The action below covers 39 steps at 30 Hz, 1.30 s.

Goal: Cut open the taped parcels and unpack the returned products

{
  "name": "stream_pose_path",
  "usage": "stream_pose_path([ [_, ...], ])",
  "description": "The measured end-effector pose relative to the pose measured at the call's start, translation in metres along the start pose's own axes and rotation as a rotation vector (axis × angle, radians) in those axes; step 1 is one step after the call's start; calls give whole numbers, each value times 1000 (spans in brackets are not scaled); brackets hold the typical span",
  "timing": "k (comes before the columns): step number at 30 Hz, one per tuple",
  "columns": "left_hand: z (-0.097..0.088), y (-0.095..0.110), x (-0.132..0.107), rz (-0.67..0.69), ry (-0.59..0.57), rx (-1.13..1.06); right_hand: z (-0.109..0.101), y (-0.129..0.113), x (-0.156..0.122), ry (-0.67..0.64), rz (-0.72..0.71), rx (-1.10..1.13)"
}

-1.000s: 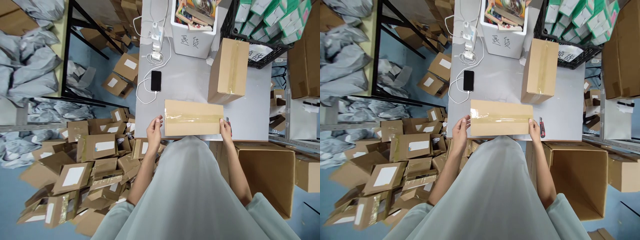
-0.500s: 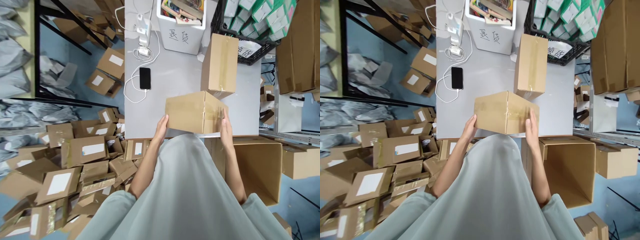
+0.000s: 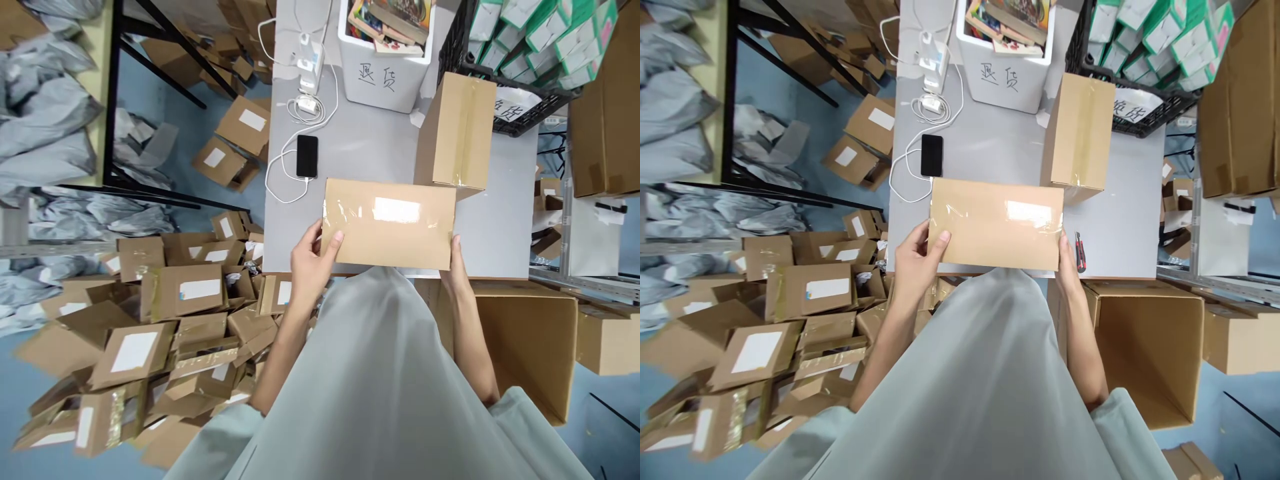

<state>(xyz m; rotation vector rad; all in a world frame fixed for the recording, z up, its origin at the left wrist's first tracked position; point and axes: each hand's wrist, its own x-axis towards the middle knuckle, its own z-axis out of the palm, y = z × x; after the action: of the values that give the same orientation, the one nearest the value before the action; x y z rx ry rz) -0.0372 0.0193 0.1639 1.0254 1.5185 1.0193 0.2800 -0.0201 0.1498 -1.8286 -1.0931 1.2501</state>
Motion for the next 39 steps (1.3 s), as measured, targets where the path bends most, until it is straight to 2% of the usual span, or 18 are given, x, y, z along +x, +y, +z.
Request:
stream_pose_path([
  [3, -5, -7, 0, -36, -3, 17, 17, 12, 13, 6, 81, 108],
  [7, -5, -24, 1, -49, 14, 47, 26, 20, 18, -92, 92, 175],
  [11, -8, -26, -1, -28, 5, 37, 17, 15, 15, -92, 54, 208],
  [15, -12, -36, 3, -70, -28, -50, -6, 21, 19, -41, 93, 232],
  [19, -10, -73, 25, -226, -13, -76, -39, 38, 23, 82, 148, 241],
  [23, 9, -111, 48, -401, 14, 0, -73, 51, 22, 315, 84, 84],
  [26, 30, -125, 55, -451, -35, -13, -89, 48, 14, 568, 15, -127],
  [28, 42, -126, 56, -465, -78, -32, -91, 38, 4, 642, -37, -184],
  [30, 49, -124, 57, -458, -108, -49, -87, 23, -7, 600, -77, -174],
  [34, 54, -116, 57, -466, -130, -71, -68, -8, -22, 404, -93, -146],
  [39, 58, -100, 45, -438, -118, -89, -55, -27, -25, 268, -66, -160],
])
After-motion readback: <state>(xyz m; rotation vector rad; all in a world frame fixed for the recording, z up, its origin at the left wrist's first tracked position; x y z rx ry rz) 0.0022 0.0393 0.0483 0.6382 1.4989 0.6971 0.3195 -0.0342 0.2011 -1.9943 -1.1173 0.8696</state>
